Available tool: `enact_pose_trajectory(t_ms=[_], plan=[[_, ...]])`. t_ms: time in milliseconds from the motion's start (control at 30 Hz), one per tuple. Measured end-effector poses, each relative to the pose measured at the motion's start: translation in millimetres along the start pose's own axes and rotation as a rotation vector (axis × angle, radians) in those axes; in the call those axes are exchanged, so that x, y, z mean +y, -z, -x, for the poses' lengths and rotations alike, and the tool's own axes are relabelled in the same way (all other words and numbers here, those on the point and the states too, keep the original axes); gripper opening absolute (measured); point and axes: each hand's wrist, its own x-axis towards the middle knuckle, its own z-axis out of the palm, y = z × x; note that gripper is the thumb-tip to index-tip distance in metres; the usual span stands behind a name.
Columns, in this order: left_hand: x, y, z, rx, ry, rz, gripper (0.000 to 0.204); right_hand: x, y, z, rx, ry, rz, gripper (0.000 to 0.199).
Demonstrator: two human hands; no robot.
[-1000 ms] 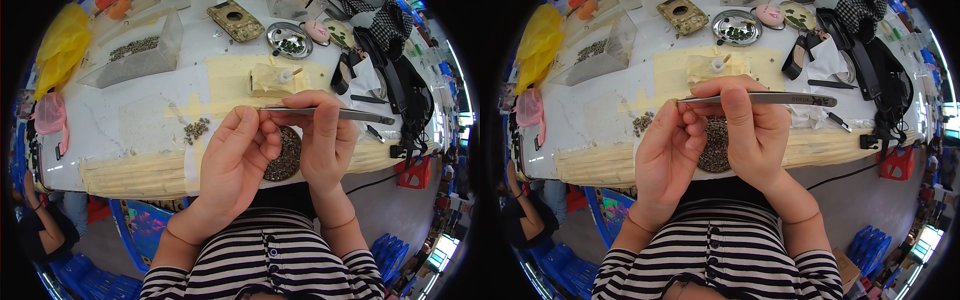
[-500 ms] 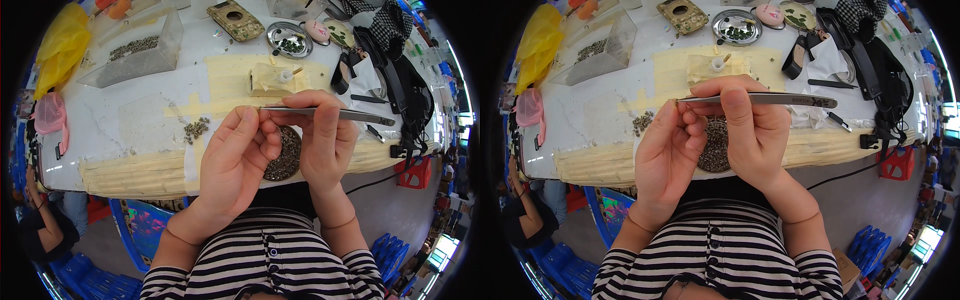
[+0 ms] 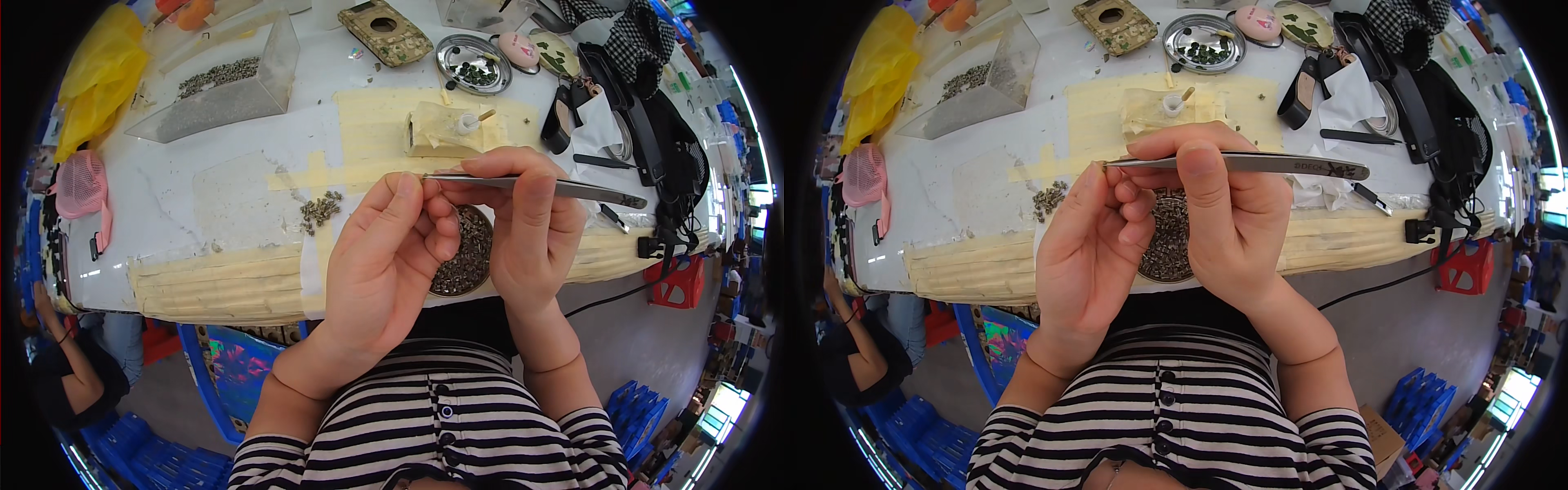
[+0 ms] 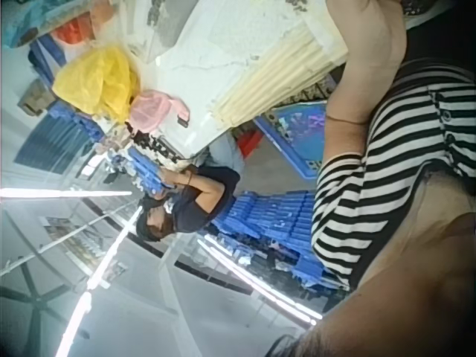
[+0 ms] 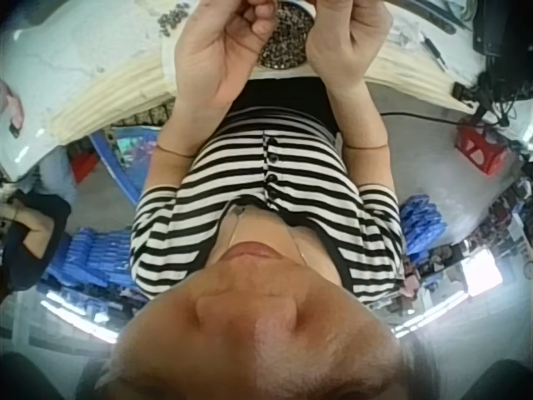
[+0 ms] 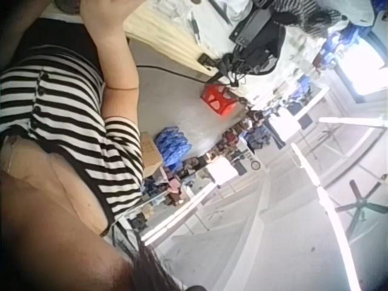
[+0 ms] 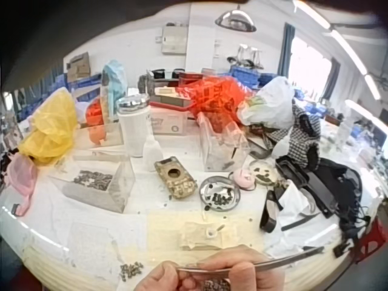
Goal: Assembling small toy components using tweezers at a workbench.
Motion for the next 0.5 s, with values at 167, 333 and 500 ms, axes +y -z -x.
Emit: enact_pose_trajectory(t_ms=[167, 333, 500], plan=[[-0.7, 0.3, 0.2, 0.004, -0.006, 0.014, 0.025, 0.8, -0.4, 0.0, 0.006, 0.006, 0.0, 0.035], [0.2, -0.1, 0.4, 0.005, 0.002, 0.01, 0.025, 1.2, 0.0, 0.2, 0.003, 0.02, 0.018, 0.035], [-0.5, -0.7, -0.6, 0.022, 0.002, 0.015, 0.025, 0.9, 0.2, -0.3, 0.0, 0.015, 0.018, 0.034]])
